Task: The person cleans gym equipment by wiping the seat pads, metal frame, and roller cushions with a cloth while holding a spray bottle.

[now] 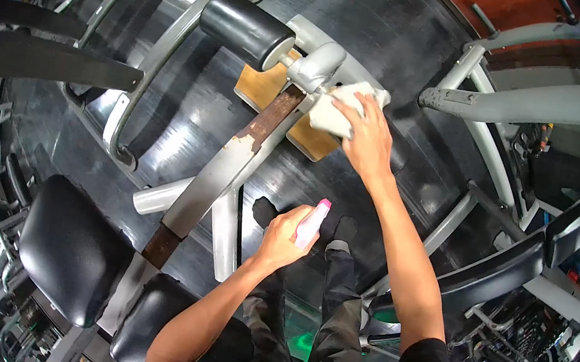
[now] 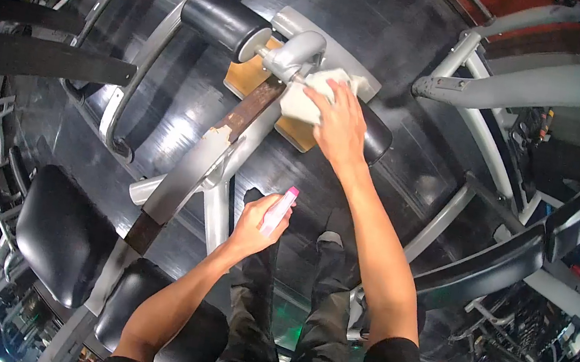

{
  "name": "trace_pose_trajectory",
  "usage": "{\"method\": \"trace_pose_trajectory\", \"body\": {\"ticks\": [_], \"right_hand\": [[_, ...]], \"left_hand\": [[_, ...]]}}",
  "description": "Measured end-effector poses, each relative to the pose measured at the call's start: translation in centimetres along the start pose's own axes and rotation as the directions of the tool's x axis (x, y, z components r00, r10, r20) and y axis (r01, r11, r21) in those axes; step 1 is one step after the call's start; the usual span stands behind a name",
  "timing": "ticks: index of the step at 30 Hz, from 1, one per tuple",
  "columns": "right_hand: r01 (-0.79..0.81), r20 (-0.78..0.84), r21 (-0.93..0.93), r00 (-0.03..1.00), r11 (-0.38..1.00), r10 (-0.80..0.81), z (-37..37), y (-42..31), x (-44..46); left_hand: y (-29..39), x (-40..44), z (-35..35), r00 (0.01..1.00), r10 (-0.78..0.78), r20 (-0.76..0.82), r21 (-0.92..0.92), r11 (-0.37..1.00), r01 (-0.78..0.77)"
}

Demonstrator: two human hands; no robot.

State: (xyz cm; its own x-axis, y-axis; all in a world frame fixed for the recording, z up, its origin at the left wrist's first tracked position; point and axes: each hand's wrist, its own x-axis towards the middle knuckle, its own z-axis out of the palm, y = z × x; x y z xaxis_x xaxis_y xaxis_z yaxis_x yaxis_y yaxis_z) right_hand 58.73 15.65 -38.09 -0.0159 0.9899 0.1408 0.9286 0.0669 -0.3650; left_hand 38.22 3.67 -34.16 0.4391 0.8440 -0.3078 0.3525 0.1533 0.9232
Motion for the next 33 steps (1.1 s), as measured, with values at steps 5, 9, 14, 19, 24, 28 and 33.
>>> {"method": "trace_pose_trajectory", "body": {"ticks": [5,9,14,19,24,28,33], "right_hand": [[-0.144,0.126,0.011,0.982,0.989,0.142,-5.0,2.7,-9.5],[-0.385,-0.023,0.254,0.915,0.887,0.404,-6.0,6.3,-10.8],[-0.222,-0.321,0.34,0.886,0.914,0.334,-5.4,8.1,-0.6],[-0.337,0.224,0.34,0.936,0.878,0.272,2.0,7.6,3.6],[0.015,0.136,0.185,0.99,0.983,-0.04,-2.8,5.2,-0.7],[0.108,0.206,0.069,0.971,0.992,-0.12,-5.7,5.0,-6.1],[0.083,0.275,0.128,0.955,0.988,-0.116,-8.6,6.0,-8.3]], "left_hand": [[-0.2,0.1,0.2,0.999,-0.026,-0.033,-0.034,0.999,0.024],[-0.3,0.2,0.1,0.999,0.013,-0.05,-0.002,1.0,-0.013],[-0.2,0.2,0.1,0.997,0.036,-0.068,-0.009,0.999,-0.036],[-0.2,0.3,-0.4,0.998,0.008,-0.06,0.028,1.0,-0.007],[-0.1,0.3,-0.3,0.998,-0.032,-0.051,0.015,0.999,0.033],[0.0,0.2,-0.6,0.999,0.009,-0.039,0.085,0.996,-0.006],[-0.3,0.1,-0.6,0.997,0.022,-0.072,0.075,0.997,-0.017]]}}
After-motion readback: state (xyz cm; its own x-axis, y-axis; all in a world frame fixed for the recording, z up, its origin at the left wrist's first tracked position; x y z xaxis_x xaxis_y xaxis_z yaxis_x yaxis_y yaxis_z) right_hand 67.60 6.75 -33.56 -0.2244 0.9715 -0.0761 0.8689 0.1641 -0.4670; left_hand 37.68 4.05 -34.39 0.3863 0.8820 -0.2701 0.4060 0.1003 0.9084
